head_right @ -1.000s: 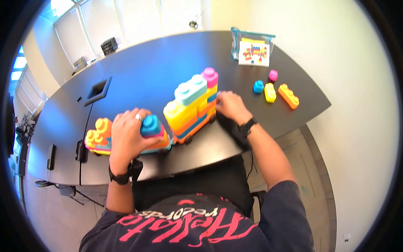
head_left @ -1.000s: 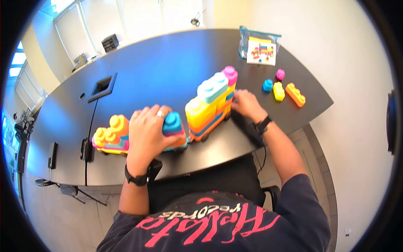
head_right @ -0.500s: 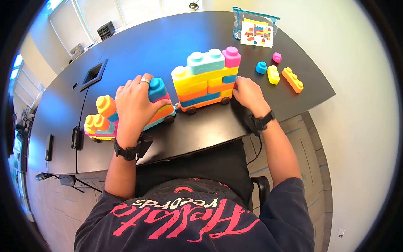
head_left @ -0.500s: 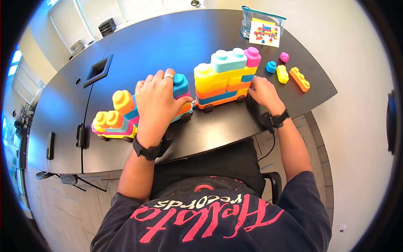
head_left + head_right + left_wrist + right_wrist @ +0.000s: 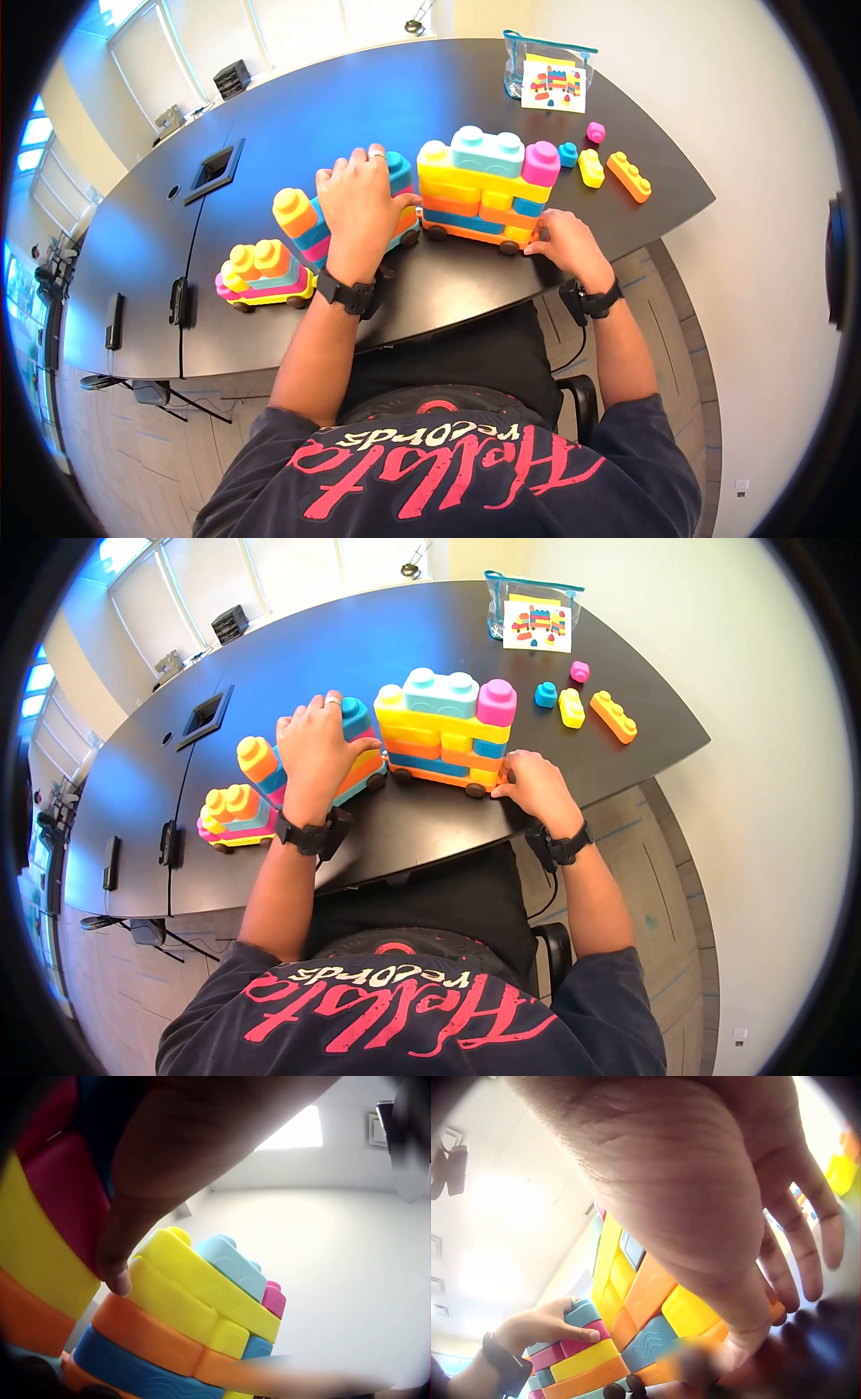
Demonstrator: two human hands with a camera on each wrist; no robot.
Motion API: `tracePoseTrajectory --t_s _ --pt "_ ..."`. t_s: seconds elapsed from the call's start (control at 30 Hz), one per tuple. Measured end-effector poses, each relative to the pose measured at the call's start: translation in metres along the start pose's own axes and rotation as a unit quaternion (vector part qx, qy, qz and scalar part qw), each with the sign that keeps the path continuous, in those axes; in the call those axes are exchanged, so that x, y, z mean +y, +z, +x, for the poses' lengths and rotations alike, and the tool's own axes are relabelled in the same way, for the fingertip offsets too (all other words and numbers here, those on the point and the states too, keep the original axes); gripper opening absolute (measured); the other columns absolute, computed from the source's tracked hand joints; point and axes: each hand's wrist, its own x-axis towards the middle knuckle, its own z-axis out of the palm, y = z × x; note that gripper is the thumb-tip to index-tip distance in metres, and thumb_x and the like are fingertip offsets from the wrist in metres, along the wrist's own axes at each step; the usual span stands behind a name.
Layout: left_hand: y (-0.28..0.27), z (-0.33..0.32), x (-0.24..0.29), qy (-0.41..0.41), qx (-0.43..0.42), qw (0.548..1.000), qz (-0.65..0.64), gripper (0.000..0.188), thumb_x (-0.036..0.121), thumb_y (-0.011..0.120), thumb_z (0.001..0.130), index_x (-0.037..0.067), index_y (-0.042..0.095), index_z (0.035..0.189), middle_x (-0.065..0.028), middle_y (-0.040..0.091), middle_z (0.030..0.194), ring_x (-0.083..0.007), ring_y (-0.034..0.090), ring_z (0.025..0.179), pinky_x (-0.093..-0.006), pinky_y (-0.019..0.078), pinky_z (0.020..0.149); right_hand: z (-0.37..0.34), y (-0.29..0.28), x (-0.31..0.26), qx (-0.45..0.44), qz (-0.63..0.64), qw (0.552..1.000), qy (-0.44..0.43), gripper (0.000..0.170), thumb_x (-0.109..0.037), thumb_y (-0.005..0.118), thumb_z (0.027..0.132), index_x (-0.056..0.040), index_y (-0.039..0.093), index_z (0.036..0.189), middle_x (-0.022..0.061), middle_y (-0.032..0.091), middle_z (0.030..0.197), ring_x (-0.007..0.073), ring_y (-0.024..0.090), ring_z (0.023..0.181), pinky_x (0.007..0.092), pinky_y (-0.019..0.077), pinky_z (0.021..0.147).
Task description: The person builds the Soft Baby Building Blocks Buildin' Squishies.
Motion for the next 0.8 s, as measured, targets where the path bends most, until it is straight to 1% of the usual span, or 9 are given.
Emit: tracePoseTrajectory --t_s 0.17,0.3,0.37,0.43,0.57,0.63,0.67,0.73,0.8 --pt "0.006 0.008 0.0 -0.001 0.019 1.0 -0.004 0.081 0.059 0.094 0.058 0.008 0.072 0.117 -0.0045 0.073 0.1 -0.0235 0.072 0.097 -0.042 0.0502 0.084 -0.006 0.013 -0.003 0.049 0.006 0.999 -0.022 0.031 -0.022 0.091 0.078 -0.0026 0.073 0.095 0.0133 0.074 0.099 0.0377 0.072 0.094 0.047 0.058 0.081" --pt "0.017 0.02 0.004 0.005 0.027 1.0 -0.003 0.081 0.061 0.093 0.058 0.009 0.072 0.117 -0.0047 0.074 0.098 -0.0238 0.072 0.096 -0.0422 0.0504 0.083 -0.005 0.015 -0.01 0.031 0.022 0.999 -0.001 0.028 -0.021 0.089 0.08 -0.0026 0.073 0.094 0.0141 0.074 0.098 0.0385 0.073 0.093 0.0477 0.0581 0.08" --pt "0.022 0.026 0.005 0.005 0.029 1.0 -0.001 0.08 0.061 0.092 0.059 0.009 0.072 0.116 -0.0048 0.074 0.097 -0.024 0.072 0.095 -0.042 0.0506 0.082 -0.004 0.018 -0.009 0.054 0.018 0.998 -0.029 0.03 -0.018 0.09 0.08 0.0004 0.075 0.098 0.0141 0.075 0.092 0.0347 0.074 0.088 0.0437 0.0587 0.078" --pt "0.021 0.025 -0.005 0.004 0.035 0.999 0.0 0.07 0.058 0.093 0.063 0.01 0.072 0.109 -0.0052 0.073 0.093 -0.0243 0.073 0.092 -0.0418 0.0505 0.08 -0.007 0.021 -0.021 0.06 0.013 0.998 -0.03 0.028 -0.017 0.089 0.08 0.0002 0.075 0.097 0.015 0.075 0.094 0.0359 0.074 0.09 0.0443 0.0586 0.079" --pt "0.023 0.027 -0.001 -0.003 0.022 1.0 0.019 0.071 0.06 0.092 0.064 0.009 0.071 0.11 -0.004 0.074 0.09 -0.0239 0.074 0.09 -0.0413 0.0511 0.079 -0.004 0.023 -0.019 0.069 -0.004 0.997 -0.032 0.026 -0.017 0.088 0.081 -0.0014 0.074 0.097 0.0166 0.075 0.098 0.0387 0.073 0.094 0.0479 0.0582 0.082" --pt "0.019 0.026 -0.002 -0.035 -0.02 0.999 0.008 0.08 0.06 0.092 0.066 0.008 0.069 0.122 -0.0047 0.073 0.098 -0.0243 0.072 0.095 -0.0441 0.0511 0.084 -0.006 0.025 -0.022 0.068 -0.01 0.997 -0.039 0.025 -0.017 0.087 0.082 -0.0019 0.074 0.098 0.0173 0.075 0.1 0.0405 0.072 0.097 0.0501 0.0579 0.083" --pt "0.019 0.026 -0.001 -0.038 -0.019 0.999 0.009 0.08 0.06 0.092 0.066 0.008 0.069 0.122 -0.0047 0.073 0.098 -0.0243 0.072 0.095 -0.0441 0.0511 0.084 -0.006 0.028 -0.019 0.076 -0.011 0.996 -0.039 0.025 -0.018 0.086 0.083 -0.0025 0.074 0.098 0.0172 0.075 0.1 0.0404 0.072 0.096 0.0502 0.0579 0.082" --pt "0.019 0.024 -0.001 -0.015 0.018 1.0 0.019 0.092 0.059 0.091 0.068 0.007 0.062 0.138 -0.0082 0.069 0.114 -0.0264 0.067 0.109 -0.0505 0.0494 0.097 -0.006 0.027 -0.019 0.08 -0.012 0.996 -0.046 0.025 -0.019 0.086 0.083 -0.0032 0.075 0.099 0.0171 0.075 0.099 0.0403 0.073 0.096 0.0504 0.0579 0.082" --pt "0.02 0.021 -0.004 -0.001 0.06 0.998 0.009 0.094 0.056 0.092 0.068 0.008 0.06 0.142 -0.0084 0.067 0.121 -0.0271 0.064 0.115 -0.052 0.0469 0.103 -0.008 0.025 -0.023 0.073 -0.024 0.997 -0.011 0.024 -0.021 0.086 0.084 -0.005 0.075 0.098 0.0167 0.076 0.096 0.0396 0.073 0.095 0.0506 0.0579 0.08"
